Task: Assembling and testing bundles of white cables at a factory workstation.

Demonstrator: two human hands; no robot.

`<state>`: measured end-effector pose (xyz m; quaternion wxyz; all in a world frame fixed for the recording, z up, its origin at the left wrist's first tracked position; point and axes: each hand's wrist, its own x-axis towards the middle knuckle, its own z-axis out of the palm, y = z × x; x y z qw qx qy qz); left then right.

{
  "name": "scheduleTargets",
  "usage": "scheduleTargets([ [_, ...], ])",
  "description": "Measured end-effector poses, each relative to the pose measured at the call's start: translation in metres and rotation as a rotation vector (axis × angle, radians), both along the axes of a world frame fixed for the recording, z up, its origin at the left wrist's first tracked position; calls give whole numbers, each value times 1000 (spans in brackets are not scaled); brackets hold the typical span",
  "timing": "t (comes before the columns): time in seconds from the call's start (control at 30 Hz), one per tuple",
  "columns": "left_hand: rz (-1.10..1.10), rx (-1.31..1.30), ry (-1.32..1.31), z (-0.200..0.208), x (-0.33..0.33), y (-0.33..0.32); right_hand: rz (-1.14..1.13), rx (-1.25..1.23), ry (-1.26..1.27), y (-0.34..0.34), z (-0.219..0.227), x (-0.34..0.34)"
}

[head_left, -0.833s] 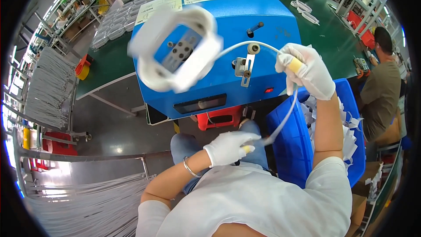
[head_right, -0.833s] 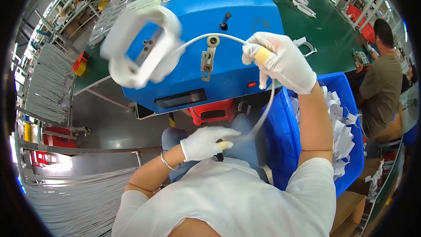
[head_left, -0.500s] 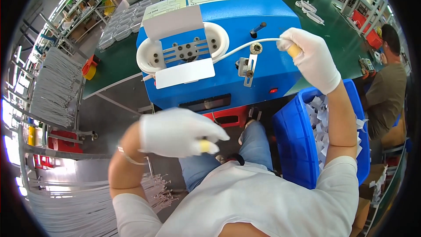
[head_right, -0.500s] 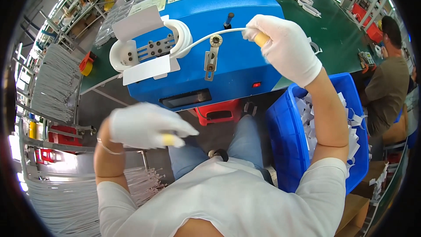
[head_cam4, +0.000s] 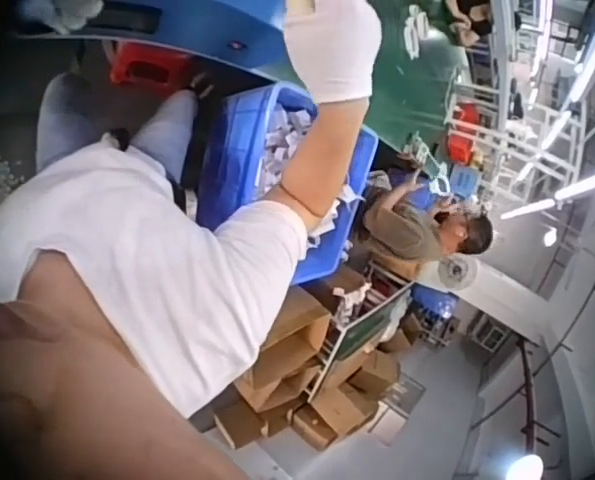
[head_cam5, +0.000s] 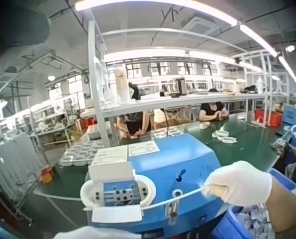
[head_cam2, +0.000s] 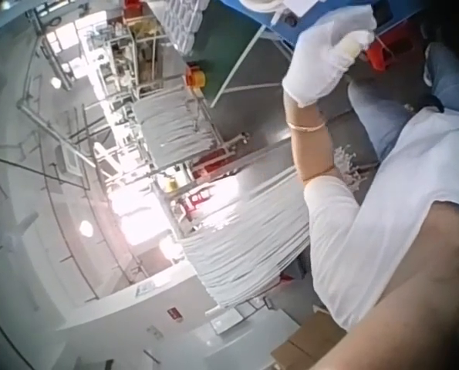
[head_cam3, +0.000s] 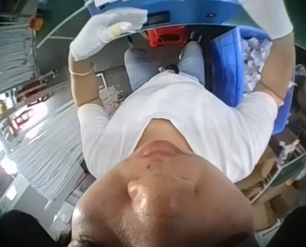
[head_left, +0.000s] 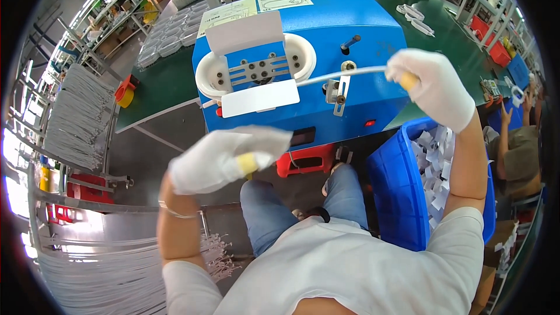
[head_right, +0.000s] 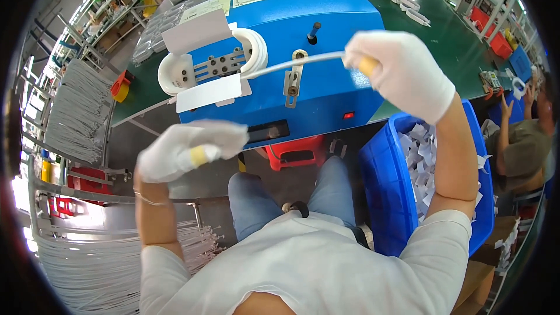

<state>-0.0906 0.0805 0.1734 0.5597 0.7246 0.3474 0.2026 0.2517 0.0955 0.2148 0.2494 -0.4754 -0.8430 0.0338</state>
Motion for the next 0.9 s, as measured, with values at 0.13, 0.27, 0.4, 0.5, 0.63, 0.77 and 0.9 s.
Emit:
scheduleTargets([
  [0.13, 196, -259, -901, -59, 36, -13, 251, -421, 47, -37, -24, -7],
  [0.27, 159, -501, -1465, -56, 26, -13, 353, -896, 337, -63, -93, -37],
  [0.4, -212, -48, -935, -43, -17, -24, 424, -1181, 1171, -76, -162, -77],
  [0.5, -280, 206, -51, -68, 25, -42, 619, -1324, 1643, -69, -160, -86],
  [0.63, -44, 16, -123, -104, 24, -28, 794, -1242, 1431, -83, -155, -109],
  [0.77, -32, 219, -244, -24, -24, -13, 865, -1172, 1150, -77, -155, -97],
  [0.9, -39, -217, -809, -6, -22, -27, 751, -1282, 1626, -76, -181, -113],
])
